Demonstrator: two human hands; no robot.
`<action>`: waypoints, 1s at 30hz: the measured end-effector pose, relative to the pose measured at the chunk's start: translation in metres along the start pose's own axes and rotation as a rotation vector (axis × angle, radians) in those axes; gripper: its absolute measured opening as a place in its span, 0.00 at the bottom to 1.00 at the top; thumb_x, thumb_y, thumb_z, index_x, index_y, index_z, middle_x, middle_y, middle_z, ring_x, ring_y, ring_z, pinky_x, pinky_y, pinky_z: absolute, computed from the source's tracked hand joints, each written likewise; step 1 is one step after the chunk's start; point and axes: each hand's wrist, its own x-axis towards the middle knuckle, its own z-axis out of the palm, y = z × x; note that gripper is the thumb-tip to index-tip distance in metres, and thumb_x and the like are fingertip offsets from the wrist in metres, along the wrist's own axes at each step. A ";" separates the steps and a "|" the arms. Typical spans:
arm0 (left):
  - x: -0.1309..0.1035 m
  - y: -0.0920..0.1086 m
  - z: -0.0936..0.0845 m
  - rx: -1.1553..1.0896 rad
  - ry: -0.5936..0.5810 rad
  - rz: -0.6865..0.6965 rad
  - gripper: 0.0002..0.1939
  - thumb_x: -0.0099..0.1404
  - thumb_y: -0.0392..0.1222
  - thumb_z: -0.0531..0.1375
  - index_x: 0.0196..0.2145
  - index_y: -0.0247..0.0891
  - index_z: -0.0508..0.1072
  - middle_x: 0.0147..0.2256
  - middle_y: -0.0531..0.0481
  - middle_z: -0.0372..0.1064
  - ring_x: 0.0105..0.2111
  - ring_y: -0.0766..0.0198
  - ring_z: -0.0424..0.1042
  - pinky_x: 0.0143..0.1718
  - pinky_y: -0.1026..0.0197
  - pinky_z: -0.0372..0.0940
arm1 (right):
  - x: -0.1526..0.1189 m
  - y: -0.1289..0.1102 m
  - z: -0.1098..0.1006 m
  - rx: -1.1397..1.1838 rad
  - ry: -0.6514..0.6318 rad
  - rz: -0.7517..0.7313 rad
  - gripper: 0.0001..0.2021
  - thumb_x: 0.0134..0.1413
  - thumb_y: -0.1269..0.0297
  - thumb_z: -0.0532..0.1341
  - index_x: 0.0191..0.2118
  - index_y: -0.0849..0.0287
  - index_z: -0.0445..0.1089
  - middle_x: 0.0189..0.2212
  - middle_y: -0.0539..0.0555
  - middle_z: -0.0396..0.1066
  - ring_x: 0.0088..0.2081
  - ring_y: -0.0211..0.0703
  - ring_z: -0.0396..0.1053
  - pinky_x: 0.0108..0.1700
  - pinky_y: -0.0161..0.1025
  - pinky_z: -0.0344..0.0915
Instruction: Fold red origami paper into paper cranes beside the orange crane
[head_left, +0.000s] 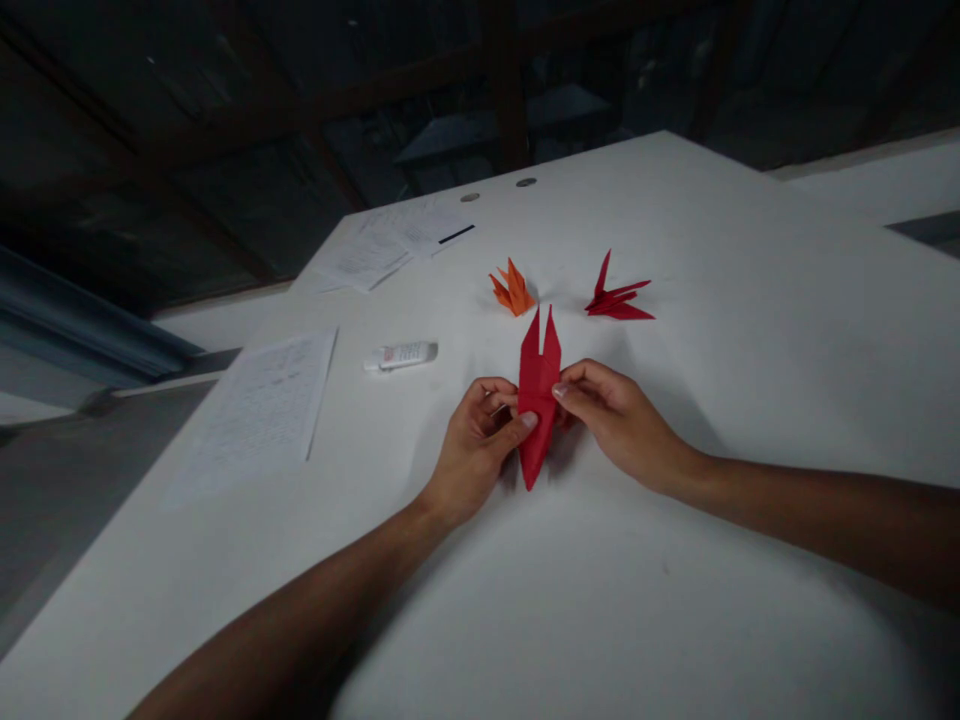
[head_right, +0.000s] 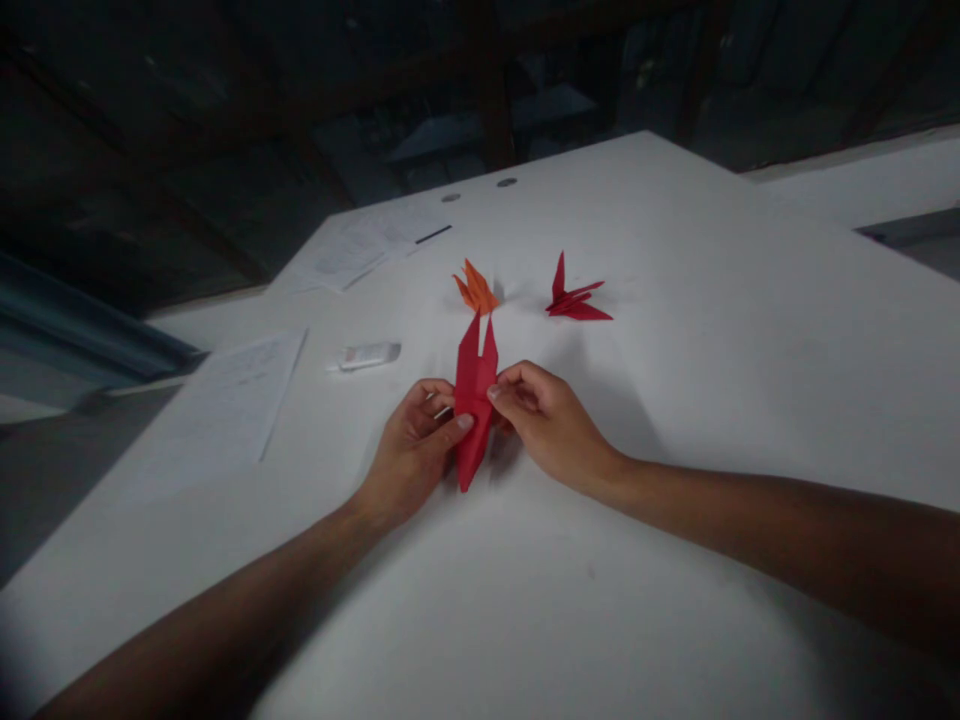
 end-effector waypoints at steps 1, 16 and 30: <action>0.000 0.000 0.000 -0.008 -0.001 0.004 0.18 0.61 0.39 0.69 0.44 0.42 0.66 0.37 0.54 0.72 0.34 0.66 0.74 0.36 0.63 0.72 | 0.000 0.001 0.000 0.007 0.002 -0.003 0.10 0.59 0.56 0.64 0.37 0.55 0.65 0.29 0.47 0.73 0.32 0.39 0.72 0.37 0.39 0.70; 0.000 0.000 0.000 -0.006 -0.059 -0.007 0.22 0.62 0.37 0.68 0.51 0.44 0.65 0.37 0.52 0.72 0.40 0.61 0.76 0.42 0.58 0.73 | 0.002 0.000 0.000 0.125 -0.052 0.134 0.12 0.56 0.62 0.67 0.45 0.57 0.70 0.31 0.49 0.78 0.33 0.40 0.75 0.41 0.41 0.72; 0.003 0.002 -0.001 -0.078 -0.085 -0.083 0.19 0.65 0.41 0.66 0.52 0.40 0.70 0.32 0.54 0.73 0.32 0.66 0.76 0.36 0.64 0.71 | -0.003 -0.009 0.002 0.019 -0.094 0.041 0.15 0.58 0.53 0.65 0.28 0.57 0.66 0.24 0.46 0.69 0.28 0.36 0.68 0.33 0.36 0.67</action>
